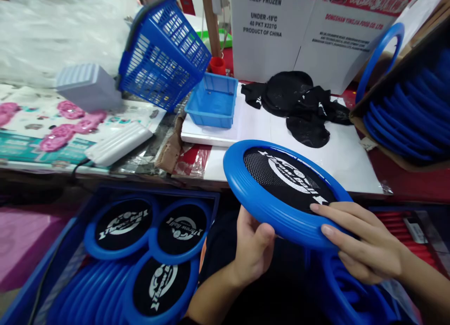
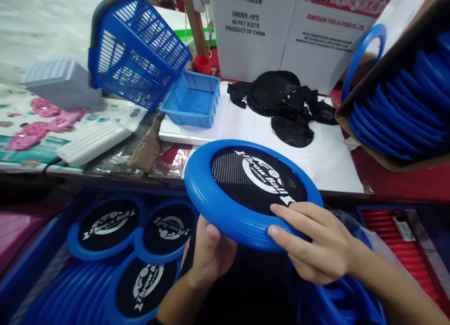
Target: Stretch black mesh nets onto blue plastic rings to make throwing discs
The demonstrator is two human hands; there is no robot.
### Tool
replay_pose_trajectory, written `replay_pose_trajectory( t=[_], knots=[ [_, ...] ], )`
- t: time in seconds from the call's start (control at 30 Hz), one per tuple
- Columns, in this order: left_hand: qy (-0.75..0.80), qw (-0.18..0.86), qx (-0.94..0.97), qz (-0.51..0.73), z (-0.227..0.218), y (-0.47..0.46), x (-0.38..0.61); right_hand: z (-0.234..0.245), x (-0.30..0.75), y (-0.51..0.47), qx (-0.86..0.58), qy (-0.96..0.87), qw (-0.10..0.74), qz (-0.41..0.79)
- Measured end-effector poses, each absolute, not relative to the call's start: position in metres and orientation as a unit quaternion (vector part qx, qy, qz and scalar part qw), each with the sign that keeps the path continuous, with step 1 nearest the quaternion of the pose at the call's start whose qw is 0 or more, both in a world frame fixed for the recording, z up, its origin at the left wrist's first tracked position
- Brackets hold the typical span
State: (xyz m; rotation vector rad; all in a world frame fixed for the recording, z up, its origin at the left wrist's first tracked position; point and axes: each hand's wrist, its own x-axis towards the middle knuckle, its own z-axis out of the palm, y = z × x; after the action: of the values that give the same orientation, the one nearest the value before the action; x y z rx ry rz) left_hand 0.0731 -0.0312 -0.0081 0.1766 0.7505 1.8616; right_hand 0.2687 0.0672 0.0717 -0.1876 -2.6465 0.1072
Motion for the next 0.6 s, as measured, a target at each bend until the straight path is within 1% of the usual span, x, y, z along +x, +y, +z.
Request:
replay_pose_trajectory(
  t=[0.13, 0.3, 0.43, 0.6],
  knots=[
    [0.320, 0.545, 0.091, 0.769, -0.011, -0.029, 0.076, 0.071, 0.271, 0.068, -0.071, -0.967, 0.245, 0.022],
    [0.325, 0.535, 0.137, 0.768, -0.014, -0.030, 0.079, 0.070, 0.274, 0.072, -0.050, -0.965, 0.253, 0.043],
    [0.342, 0.533, 0.139, 0.761, -0.015, -0.030, 0.081, 0.068, 0.275, 0.077, -0.036, -0.961, 0.268, 0.066],
    [0.320, 0.549, 0.144, 0.759, -0.016, -0.028, 0.080, 0.071, 0.270, 0.085, -0.018, -0.956, 0.283, 0.079]
  ],
)
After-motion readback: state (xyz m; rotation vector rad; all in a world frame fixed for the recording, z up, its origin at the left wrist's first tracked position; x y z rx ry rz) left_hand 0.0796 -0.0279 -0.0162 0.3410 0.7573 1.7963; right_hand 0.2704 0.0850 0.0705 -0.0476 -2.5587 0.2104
